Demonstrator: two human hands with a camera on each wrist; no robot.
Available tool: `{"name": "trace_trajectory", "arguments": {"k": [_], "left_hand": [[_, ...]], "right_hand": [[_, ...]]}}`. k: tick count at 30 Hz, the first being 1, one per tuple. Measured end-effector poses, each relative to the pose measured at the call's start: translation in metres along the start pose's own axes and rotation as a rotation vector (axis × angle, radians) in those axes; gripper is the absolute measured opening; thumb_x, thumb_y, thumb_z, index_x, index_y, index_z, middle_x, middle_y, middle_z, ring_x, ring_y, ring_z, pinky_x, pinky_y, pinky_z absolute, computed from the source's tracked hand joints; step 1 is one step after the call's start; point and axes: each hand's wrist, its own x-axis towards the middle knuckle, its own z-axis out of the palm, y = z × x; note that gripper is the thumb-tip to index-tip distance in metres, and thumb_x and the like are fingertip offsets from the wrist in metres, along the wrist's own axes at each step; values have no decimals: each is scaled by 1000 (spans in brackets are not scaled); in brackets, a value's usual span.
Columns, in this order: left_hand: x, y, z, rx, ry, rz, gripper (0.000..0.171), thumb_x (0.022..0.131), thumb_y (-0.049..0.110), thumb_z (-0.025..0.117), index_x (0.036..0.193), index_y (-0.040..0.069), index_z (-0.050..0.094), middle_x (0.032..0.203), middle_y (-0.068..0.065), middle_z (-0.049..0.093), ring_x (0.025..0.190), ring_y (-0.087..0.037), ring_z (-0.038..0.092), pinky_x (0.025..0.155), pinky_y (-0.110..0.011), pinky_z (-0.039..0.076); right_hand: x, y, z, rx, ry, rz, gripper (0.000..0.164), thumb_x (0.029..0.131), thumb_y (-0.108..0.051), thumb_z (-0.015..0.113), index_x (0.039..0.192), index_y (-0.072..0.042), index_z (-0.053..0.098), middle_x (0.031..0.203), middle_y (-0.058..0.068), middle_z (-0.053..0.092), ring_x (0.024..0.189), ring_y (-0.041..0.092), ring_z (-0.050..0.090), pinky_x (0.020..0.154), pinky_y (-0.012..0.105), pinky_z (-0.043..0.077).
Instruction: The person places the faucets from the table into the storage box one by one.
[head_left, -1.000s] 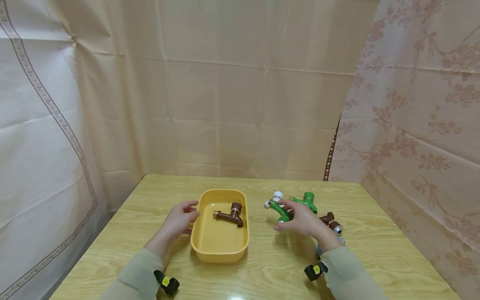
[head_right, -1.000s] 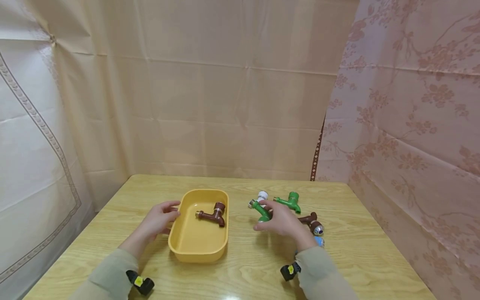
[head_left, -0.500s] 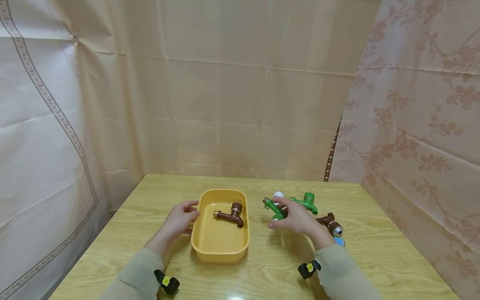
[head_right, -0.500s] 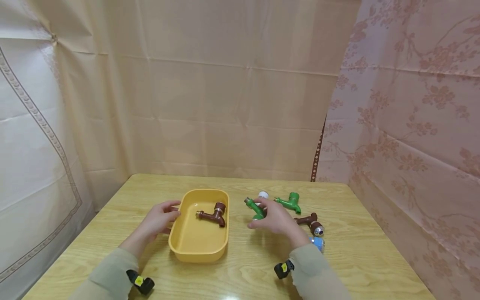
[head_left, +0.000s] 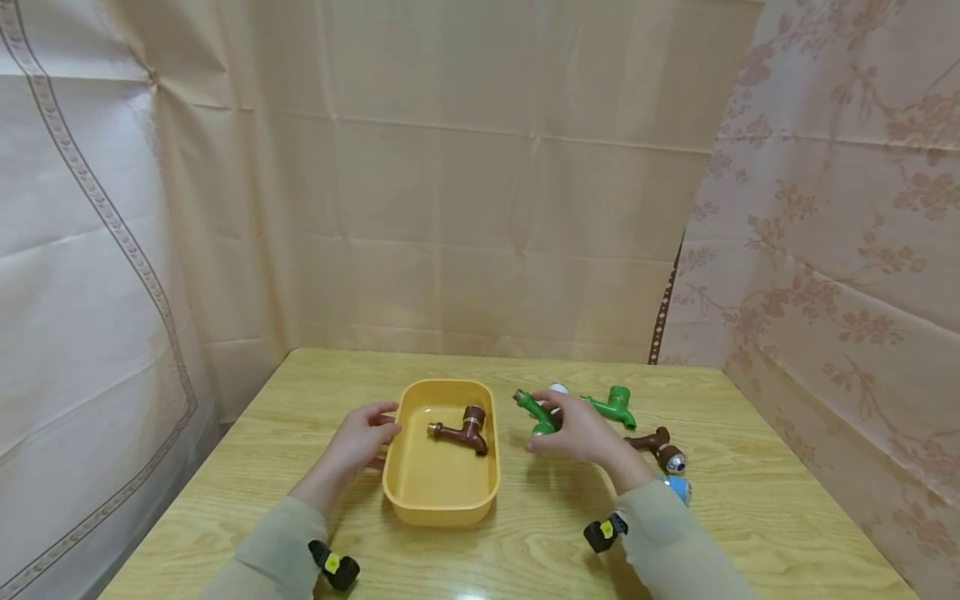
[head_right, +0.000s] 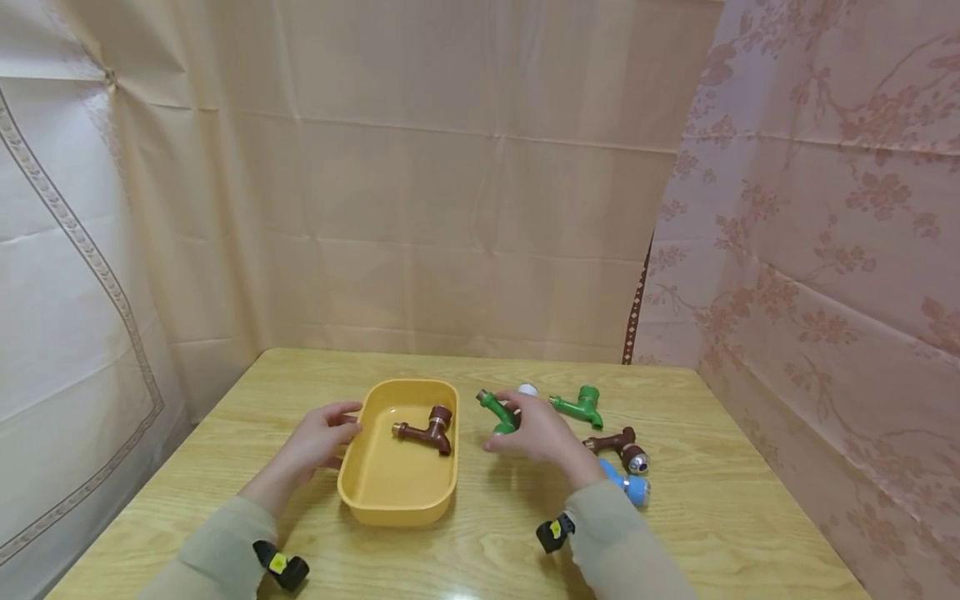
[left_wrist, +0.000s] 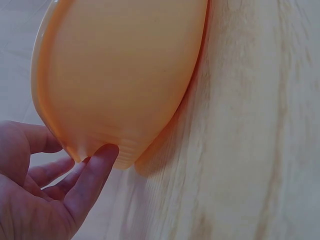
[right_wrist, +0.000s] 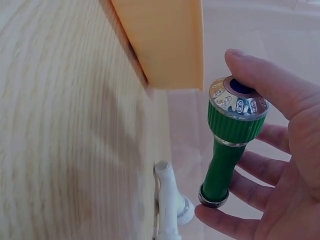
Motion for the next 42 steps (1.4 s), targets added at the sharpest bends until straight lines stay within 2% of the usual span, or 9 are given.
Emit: {"name": "trace_trajectory", "arguments": {"k": [8, 18, 27, 34, 42], "left_hand": [[0, 0, 0, 0, 6, -8, 45, 92, 10, 57, 136, 11, 48, 115, -16, 53, 92, -29, 57, 58, -44, 56], [0, 0, 0, 5, -5, 4, 45, 92, 10, 57, 136, 9, 48, 115, -17, 53, 91, -29, 57, 56, -44, 56], [0, 0, 0, 4, -4, 1, 45, 92, 10, 57, 137, 9, 48, 116, -18, 54, 91, -29, 57, 56, -44, 56], [0, 0, 0, 3, 3, 4, 45, 92, 10, 57, 136, 10, 48, 116, -16, 53, 91, -28, 57, 56, -43, 56], [0, 0, 0, 5, 6, 6, 45, 91, 9, 57, 136, 9, 49, 115, -16, 54, 91, -28, 58, 56, -44, 56]], "right_hand": [[9, -10, 0, -18, 11, 18, 82, 61, -55, 82, 133, -32, 51, 116, -6, 58, 93, 12, 56, 74, 30, 49], [19, -19, 2, -50, 25, -18, 87, 59, -64, 78, 134, -31, 50, 119, -5, 58, 100, 15, 56, 82, 39, 49], [28, -33, 6, -77, 46, -20, 82, 61, -53, 83, 134, -33, 50, 119, -5, 58, 101, 16, 55, 86, 41, 48], [34, -47, 6, -140, 54, -47, 90, 59, -64, 78, 137, -29, 49, 124, -3, 57, 106, 16, 54, 89, 41, 46], [45, -54, 8, -155, 55, -80, 87, 62, -60, 78, 137, -28, 48, 123, -5, 58, 104, 15, 54, 88, 40, 47]]}}
